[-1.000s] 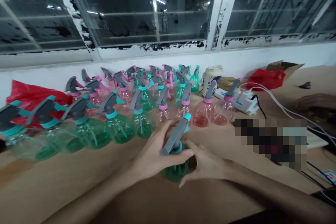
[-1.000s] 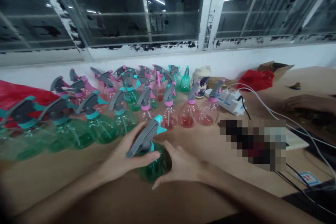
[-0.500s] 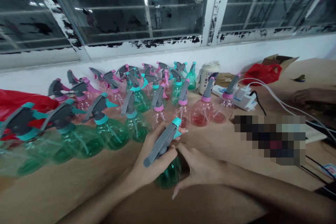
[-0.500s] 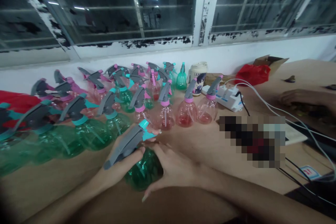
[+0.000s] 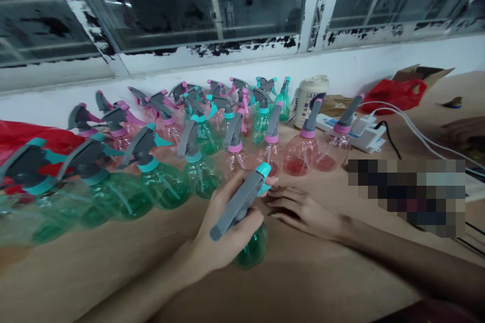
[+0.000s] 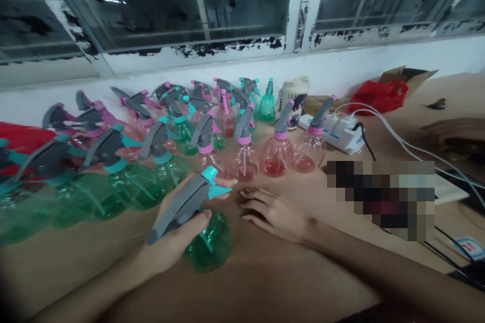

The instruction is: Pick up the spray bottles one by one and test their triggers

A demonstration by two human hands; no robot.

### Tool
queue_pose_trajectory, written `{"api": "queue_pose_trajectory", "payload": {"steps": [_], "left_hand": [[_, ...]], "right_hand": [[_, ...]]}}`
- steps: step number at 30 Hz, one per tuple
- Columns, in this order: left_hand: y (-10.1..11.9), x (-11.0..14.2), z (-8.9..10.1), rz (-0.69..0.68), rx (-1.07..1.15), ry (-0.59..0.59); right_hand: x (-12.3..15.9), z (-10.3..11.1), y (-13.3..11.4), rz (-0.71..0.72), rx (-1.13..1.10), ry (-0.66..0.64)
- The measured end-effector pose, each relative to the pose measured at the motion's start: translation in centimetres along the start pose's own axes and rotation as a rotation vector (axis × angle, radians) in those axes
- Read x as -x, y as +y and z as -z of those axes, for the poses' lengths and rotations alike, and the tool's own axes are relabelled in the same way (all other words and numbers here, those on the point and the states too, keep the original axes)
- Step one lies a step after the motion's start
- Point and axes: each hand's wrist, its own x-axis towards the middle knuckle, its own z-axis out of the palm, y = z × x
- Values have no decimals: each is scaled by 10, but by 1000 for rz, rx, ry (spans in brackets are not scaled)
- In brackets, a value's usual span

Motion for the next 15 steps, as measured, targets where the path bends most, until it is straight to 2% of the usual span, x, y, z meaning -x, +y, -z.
{"api": "queue_pose_trajectory", "payload": {"steps": [4, 9, 15], "left_hand": [[2, 0, 0, -69, 106, 4], [6, -4, 2, -11, 156, -14], [5, -5, 0, 18, 175, 5]], "right_hand": [[-13, -3, -4, 35, 23, 10], [-14, 0, -9, 13, 83, 17], [-14, 2, -9, -4, 45, 29]]}}
